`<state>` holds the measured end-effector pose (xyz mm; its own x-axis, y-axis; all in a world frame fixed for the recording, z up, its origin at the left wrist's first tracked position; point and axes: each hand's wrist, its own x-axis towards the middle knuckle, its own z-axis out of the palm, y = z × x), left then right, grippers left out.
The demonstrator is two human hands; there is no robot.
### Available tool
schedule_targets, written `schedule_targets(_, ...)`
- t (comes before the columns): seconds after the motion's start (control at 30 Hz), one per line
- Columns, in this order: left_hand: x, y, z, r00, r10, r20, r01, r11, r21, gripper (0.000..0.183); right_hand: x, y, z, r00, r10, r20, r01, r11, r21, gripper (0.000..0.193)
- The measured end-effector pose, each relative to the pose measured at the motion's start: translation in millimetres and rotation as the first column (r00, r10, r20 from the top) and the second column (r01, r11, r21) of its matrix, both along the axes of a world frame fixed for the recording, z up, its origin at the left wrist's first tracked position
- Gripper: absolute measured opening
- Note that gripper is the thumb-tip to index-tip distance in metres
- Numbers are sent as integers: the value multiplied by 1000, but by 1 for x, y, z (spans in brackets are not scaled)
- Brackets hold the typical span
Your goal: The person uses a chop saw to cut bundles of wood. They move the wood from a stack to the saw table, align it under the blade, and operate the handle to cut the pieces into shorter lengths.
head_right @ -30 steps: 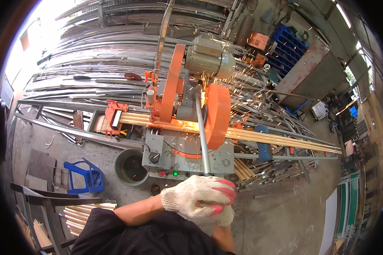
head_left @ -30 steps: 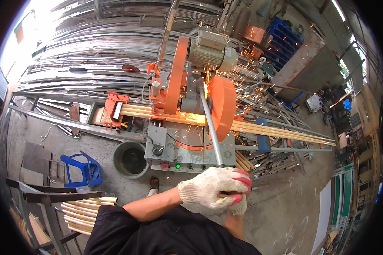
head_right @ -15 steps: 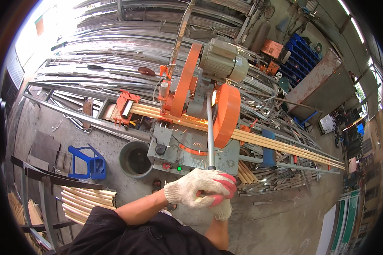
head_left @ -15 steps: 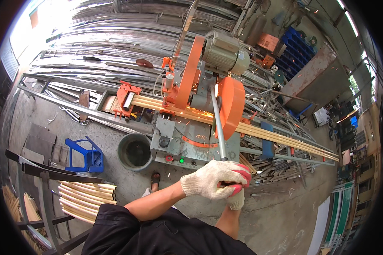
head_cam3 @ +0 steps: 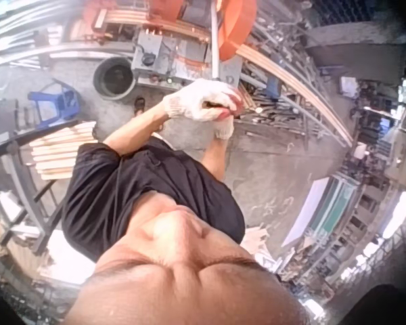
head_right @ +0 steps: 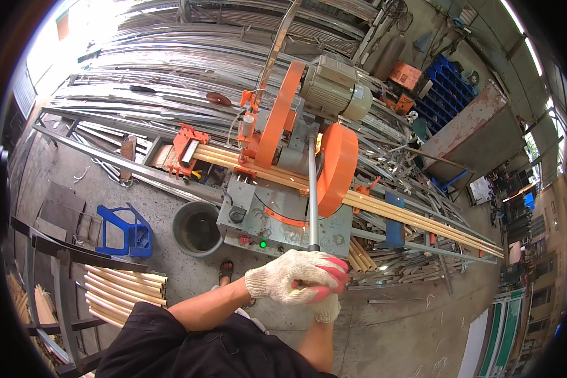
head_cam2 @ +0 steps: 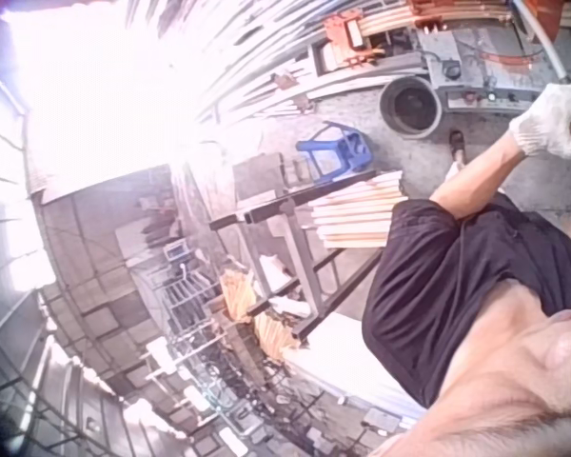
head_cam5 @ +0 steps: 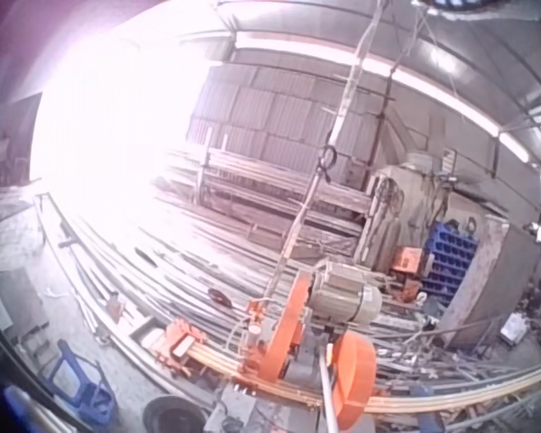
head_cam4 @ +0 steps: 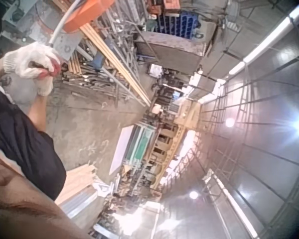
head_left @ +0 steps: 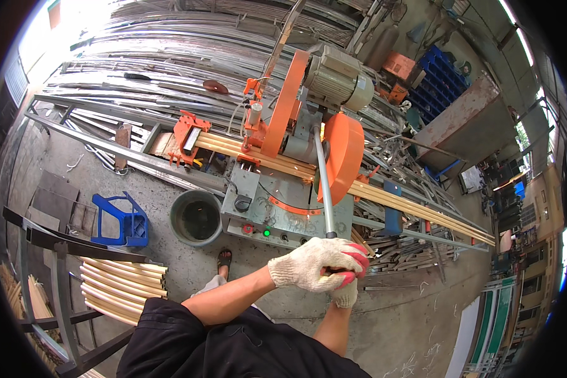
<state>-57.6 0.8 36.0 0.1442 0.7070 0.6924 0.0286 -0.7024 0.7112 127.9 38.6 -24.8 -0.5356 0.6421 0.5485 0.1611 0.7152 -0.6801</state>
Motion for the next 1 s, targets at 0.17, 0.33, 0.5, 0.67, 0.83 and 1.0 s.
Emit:
schedule_targets(0.17,0,-2,-12,1000,0,1,0,1000,-9,23,-20,-4,9,994,-103,-28,107,980,170,40)
schedule_targets(0.33,2,-5,-19,998,-60,27,61,997,-39,24,0,0,-19,995,-44,85,34,993,117,48)
schedule_targets(0.5,0,-8,-38,996,-47,70,44,998,46,24,-7,-8,-25,995,-26,-101,41,988,150,55)
schedule_targets(0.67,3,-9,-44,997,-39,61,34,996,80,24,-5,-12,-18,999,-37,-23,41,985,168,50)
schedule_targets(0.83,3,-10,-54,996,-84,39,81,994,76,24,-7,-14,-18,999,-46,1,45,986,158,42)
schedule_targets(1.0,1,-7,-64,989,-134,54,129,987,97,23,-11,-15,-14,998,-51,41,45,989,139,33)
